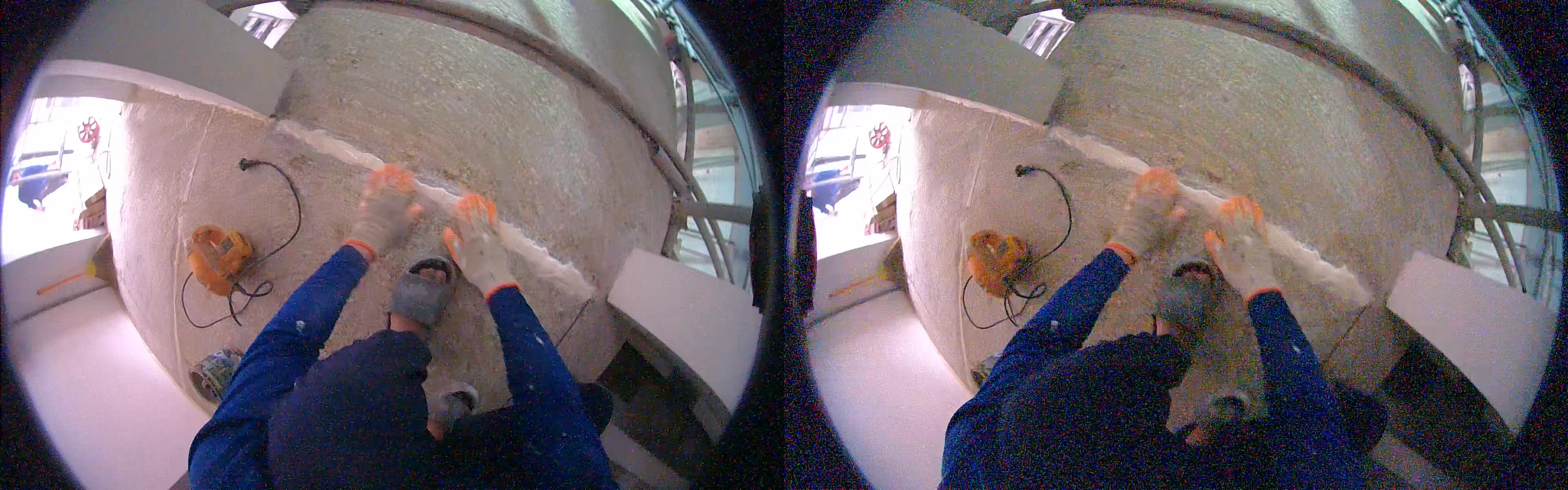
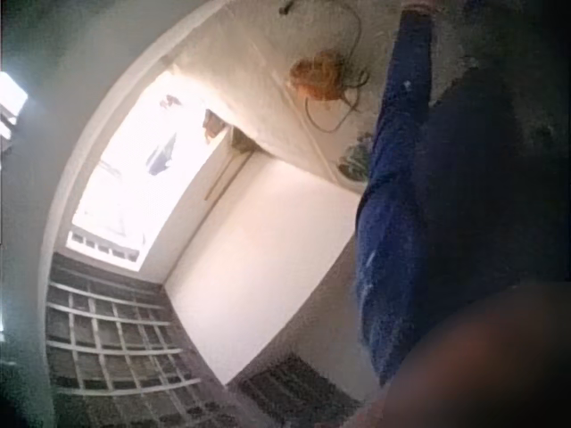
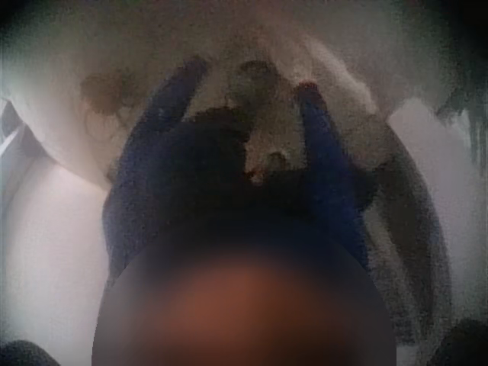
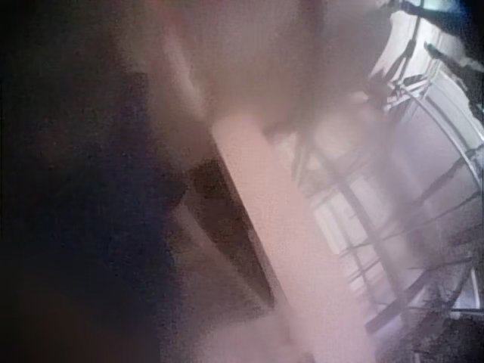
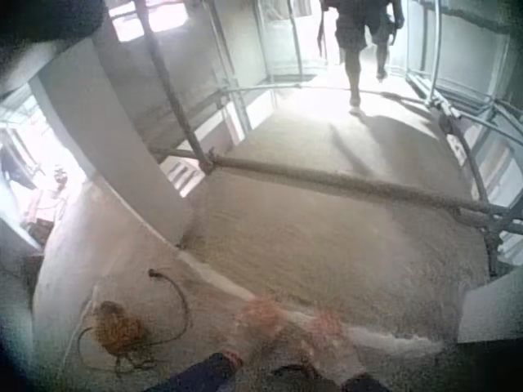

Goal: The person applies a bead of sealant along a floor joint using a caulking gun, then smooths it with gloved fingers. The person repeatedly reloads the gun from a bucket and continues smoothing the bead along the joint.

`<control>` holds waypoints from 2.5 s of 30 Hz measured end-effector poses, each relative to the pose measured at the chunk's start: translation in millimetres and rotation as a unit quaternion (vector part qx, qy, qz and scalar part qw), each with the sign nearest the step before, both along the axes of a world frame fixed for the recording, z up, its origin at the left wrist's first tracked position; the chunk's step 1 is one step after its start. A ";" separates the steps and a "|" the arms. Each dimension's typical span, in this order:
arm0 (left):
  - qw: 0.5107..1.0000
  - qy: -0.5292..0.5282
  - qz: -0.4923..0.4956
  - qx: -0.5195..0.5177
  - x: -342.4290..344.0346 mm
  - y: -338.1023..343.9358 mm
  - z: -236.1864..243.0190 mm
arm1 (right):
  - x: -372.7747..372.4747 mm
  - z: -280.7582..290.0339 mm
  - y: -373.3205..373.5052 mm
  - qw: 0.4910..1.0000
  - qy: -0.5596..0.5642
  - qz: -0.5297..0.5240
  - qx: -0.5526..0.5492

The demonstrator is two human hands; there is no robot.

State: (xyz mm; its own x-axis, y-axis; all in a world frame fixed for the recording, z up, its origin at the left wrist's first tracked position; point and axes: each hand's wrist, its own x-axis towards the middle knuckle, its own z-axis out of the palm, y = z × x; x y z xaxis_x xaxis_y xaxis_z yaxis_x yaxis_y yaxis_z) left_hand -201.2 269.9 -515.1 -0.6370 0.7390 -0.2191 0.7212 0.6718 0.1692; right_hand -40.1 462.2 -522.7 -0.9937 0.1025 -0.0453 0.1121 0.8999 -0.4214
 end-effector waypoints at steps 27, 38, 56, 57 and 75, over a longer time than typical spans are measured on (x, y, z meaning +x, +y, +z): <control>0.937 0.135 0.321 -0.019 -136.0 -39.3 -29.2 | 174.1 150.6 85.3 0.934 -0.280 -0.094 -0.201; 0.932 0.155 0.319 -0.082 -161.3 -71.2 -37.3 | 203.8 130.3 88.6 0.966 -0.208 -0.038 -0.149; 0.925 0.004 0.377 0.051 -58.3 14.3 -49.4 | 210.5 156.9 74.0 0.982 -0.114 -0.085 -0.122; 0.892 0.052 0.445 0.049 -74.8 6.5 -57.8 | 217.0 160.4 74.3 0.981 -0.100 -0.104 -0.131; 0.931 0.120 0.344 0.008 -59.2 15.9 -102.4 | 240.2 178.3 84.4 0.959 -0.222 -0.084 -0.152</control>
State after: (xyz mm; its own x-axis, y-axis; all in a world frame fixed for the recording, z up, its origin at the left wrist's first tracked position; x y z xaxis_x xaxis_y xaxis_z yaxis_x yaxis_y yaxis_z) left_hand -260.4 285.8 -617.5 -0.9901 0.1400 -0.0028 0.1394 0.9876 0.0725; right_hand 200.1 546.7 -344.4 -0.8399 0.1737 -0.5142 0.4739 0.6965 -0.5388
